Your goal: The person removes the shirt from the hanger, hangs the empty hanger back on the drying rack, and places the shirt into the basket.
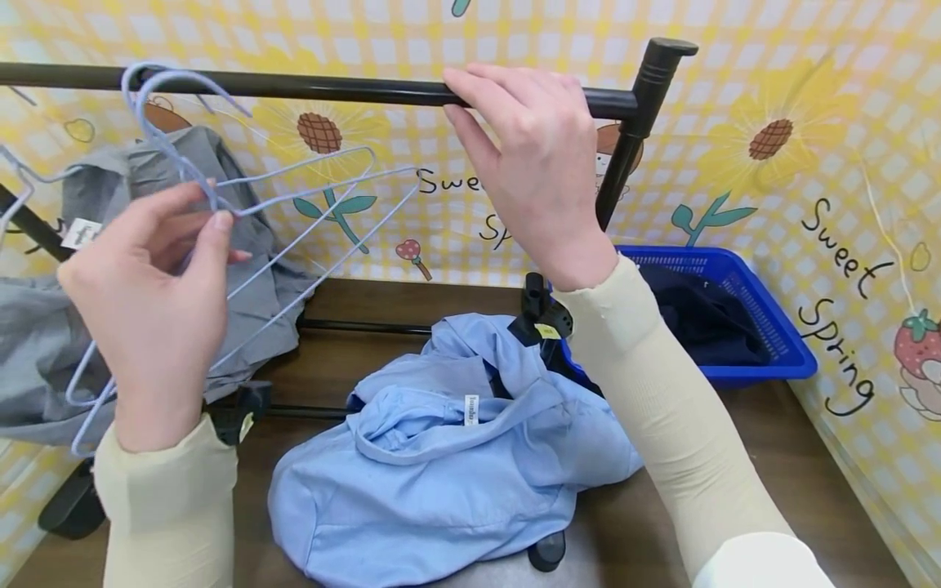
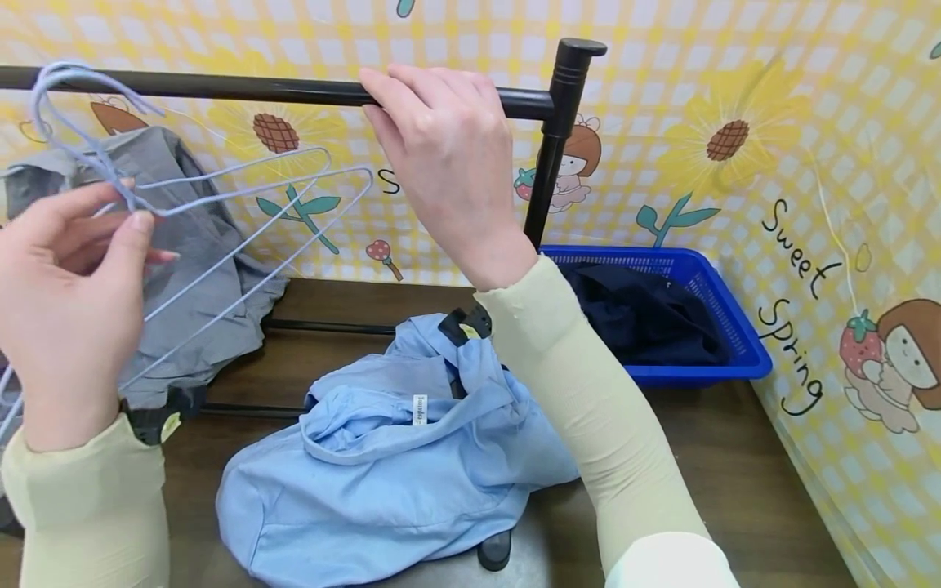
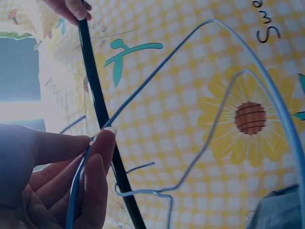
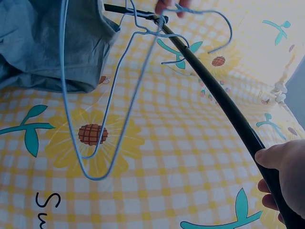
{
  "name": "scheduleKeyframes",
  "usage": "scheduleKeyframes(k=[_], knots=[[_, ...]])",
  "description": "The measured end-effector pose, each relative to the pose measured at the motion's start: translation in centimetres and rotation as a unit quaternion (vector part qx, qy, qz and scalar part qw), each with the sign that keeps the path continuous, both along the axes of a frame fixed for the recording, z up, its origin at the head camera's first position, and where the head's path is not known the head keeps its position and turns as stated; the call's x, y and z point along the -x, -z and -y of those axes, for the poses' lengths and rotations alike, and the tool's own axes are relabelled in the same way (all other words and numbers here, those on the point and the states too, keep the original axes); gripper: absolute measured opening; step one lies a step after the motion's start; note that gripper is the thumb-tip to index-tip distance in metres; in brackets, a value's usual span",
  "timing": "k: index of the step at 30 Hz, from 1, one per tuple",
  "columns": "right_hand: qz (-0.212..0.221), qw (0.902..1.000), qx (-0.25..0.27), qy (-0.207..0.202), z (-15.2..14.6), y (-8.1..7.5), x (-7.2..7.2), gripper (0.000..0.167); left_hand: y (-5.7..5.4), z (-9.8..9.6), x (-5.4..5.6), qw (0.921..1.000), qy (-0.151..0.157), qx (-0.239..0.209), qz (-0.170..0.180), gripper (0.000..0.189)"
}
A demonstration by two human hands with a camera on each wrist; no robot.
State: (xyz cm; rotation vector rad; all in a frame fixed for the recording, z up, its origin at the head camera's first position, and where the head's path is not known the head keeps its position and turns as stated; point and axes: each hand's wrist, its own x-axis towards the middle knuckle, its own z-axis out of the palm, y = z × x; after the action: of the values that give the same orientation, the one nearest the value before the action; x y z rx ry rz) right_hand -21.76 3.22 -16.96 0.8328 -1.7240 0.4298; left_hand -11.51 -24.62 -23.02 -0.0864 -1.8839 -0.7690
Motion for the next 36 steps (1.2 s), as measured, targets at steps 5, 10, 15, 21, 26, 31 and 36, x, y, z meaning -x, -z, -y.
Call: scheduleKeyframes(k=[5, 10, 15, 21, 26, 31, 36], knots=[[-0.002, 1.0000, 0.003, 0.004, -0.1, 0.1, 0.0, 0.038, -2.3, -0.7, 1.7, 0.9984, -0.041, -0.031, 0.025, 0.025], [-0.001, 1.0000, 0.002, 0.002, -0.1, 0.1, 0.1, 0.039, -3.1, -1.1, 3.0, 0.9964, -0.058, -0.034, 0.052, 0.029], [0.000, 1.0000, 0.002, 0.001, -0.1, 0.1, 0.1, 0.038, -2.6, -1.5, 3.9, 0.9953, -0.063, -0.027, 0.069, 0.027], [0.001, 1.0000, -0.001, 0.000, -0.1, 0.1, 0.1, 0.039, -1.4, -1.5, 4.3, 0.9925, -0.088, -0.020, 0.082, 0.028], [0.003, 1.0000, -0.001, 0.000, 0.0, 0.1, 0.1, 0.039, -0.8, -1.5, 4.4, 0.9891, -0.113, -0.031, 0.090, 0.031], [0.008, 1.0000, -0.002, -0.004, 0.0, 0.2, 0.1, 0.040, -0.8, -1.7, 4.2, 0.9867, -0.127, -0.042, 0.093, 0.037], [0.007, 1.0000, -0.006, 0.003, -0.1, 0.1, 0.1, 0.042, -0.8, -2.0, 3.9, 0.9866, -0.121, -0.053, 0.096, 0.040]])
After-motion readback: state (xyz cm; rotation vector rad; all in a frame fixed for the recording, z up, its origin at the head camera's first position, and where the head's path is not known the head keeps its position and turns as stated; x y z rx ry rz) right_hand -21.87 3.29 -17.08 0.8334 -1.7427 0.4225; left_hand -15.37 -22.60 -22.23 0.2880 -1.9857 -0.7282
